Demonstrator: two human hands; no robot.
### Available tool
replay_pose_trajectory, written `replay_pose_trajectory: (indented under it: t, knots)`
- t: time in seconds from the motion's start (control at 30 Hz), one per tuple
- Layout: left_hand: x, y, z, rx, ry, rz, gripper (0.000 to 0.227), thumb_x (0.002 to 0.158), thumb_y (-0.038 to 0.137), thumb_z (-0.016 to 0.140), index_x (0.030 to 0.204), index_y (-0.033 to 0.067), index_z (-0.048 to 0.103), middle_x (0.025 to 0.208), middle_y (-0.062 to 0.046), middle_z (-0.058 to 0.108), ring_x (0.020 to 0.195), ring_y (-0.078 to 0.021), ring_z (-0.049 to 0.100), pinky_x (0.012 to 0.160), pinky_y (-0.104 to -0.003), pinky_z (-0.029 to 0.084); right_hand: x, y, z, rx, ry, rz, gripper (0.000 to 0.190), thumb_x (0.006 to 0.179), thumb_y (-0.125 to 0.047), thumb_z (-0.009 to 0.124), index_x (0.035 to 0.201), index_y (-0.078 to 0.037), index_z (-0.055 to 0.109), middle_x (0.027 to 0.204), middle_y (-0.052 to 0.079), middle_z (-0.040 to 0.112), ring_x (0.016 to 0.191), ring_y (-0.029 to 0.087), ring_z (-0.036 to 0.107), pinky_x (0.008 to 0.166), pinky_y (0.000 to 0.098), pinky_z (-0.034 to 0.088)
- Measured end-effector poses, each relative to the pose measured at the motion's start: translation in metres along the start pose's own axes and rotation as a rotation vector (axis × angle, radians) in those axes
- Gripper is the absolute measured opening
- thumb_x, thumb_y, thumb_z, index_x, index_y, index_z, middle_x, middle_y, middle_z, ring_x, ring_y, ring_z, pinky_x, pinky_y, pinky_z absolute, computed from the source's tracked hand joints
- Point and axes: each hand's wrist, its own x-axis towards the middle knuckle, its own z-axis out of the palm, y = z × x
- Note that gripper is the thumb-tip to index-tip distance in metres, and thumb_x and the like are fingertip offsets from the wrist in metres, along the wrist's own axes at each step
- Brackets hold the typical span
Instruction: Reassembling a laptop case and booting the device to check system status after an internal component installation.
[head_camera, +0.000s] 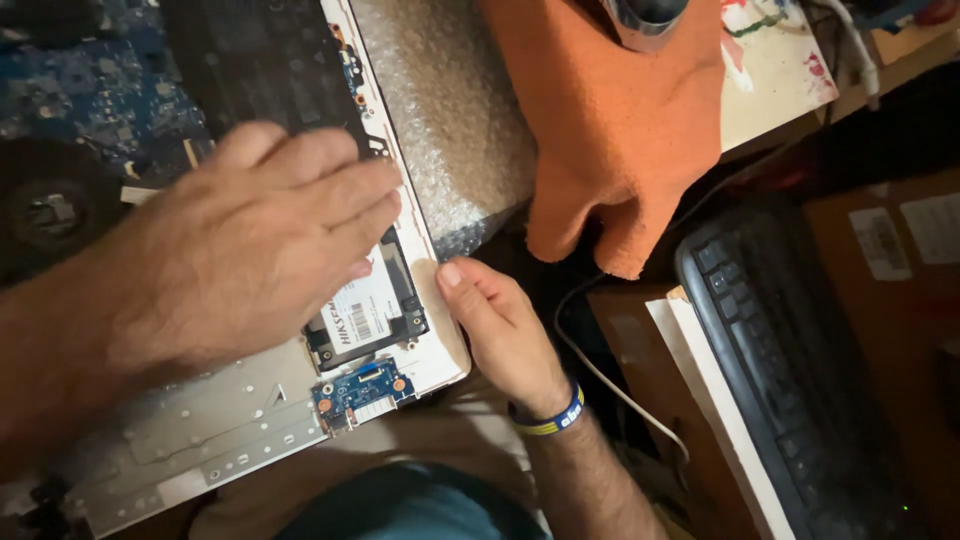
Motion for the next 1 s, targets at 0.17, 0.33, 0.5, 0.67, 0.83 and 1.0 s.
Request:
replay_pose_trajectory:
  t: [0.17,0.33,0.5,0.67,0.83,1.0]
  knots:
    - [-0.001,0.004,-0.006,-0.026,0.154,-0.036,0.039,0.088,0.043,0.068,0.119,0.0198,0.065,0.123,0.009,0.062,0.121,-0.0199,0.054,0.088,-0.037,0.044,0.005,-0.003,0.004,-0.032,0.019,0.014,0.033,0.105,-0.04,0.053,0.09,-0.013,0.064,0.077,-0.008,0.061,0.067,0.002,0.051,0.056,0.0211,0.043]
    - [-0.009,0.002,0.002,-0.071,0.23,-0.033,0.044,0.09,0.035,0.07,0.131,0.0186,0.07,0.137,0.01,0.07,0.145,-0.023,0.053,0.09,-0.043,0.042,0.002,-0.005,0.009,-0.11,0.073,0.027,0.032,0.103,-0.041,0.055,0.085,-0.015,0.062,0.073,-0.01,0.056,0.062,0.002,0.047,0.05,0.0213,0.038]
    - [-0.021,0.003,0.006,0.03,0.269,-0.024,0.046,0.094,0.03,0.064,0.137,0.0147,0.064,0.157,-0.003,0.058,0.145,-0.0228,0.052,0.094,-0.046,0.045,-0.002,-0.007,0.011,-0.111,0.059,-0.005,0.03,0.102,-0.038,0.058,0.08,-0.018,0.054,0.071,-0.011,0.045,0.063,0.002,0.039,0.05,0.0216,0.031]
    - [-0.057,0.007,-0.016,-0.195,0.338,-0.234,0.057,0.082,0.035,0.083,0.132,0.0133,0.068,0.133,-0.006,0.071,0.123,-0.0273,0.065,0.103,-0.048,0.047,0.002,-0.013,0.006,-0.172,-0.02,-0.011,0.031,0.099,-0.041,0.062,0.084,-0.014,0.057,0.077,-0.008,0.055,0.068,0.004,0.048,0.057,0.0206,0.038]
    - [-0.087,0.011,0.003,-0.255,0.241,-0.253,0.045,0.087,0.022,0.068,0.132,0.0201,0.069,0.141,-0.001,0.069,0.136,-0.029,0.059,0.105,-0.052,0.041,0.011,-0.02,0.009,-0.149,-0.023,0.024,0.032,0.102,-0.036,0.059,0.094,-0.007,0.068,0.086,-0.003,0.069,0.074,0.005,0.059,0.062,0.0216,0.049]
    - [-0.09,0.009,-0.002,-0.17,0.263,-0.205,0.048,0.086,0.008,0.063,0.133,0.0176,0.068,0.143,0.0,0.068,0.138,-0.0288,0.059,0.098,-0.046,0.044,0.011,-0.018,0.011,-0.24,0.027,0.009,0.042,0.106,-0.043,0.048,0.093,-0.009,0.07,0.08,-0.006,0.066,0.07,0.004,0.054,0.059,0.0215,0.044]
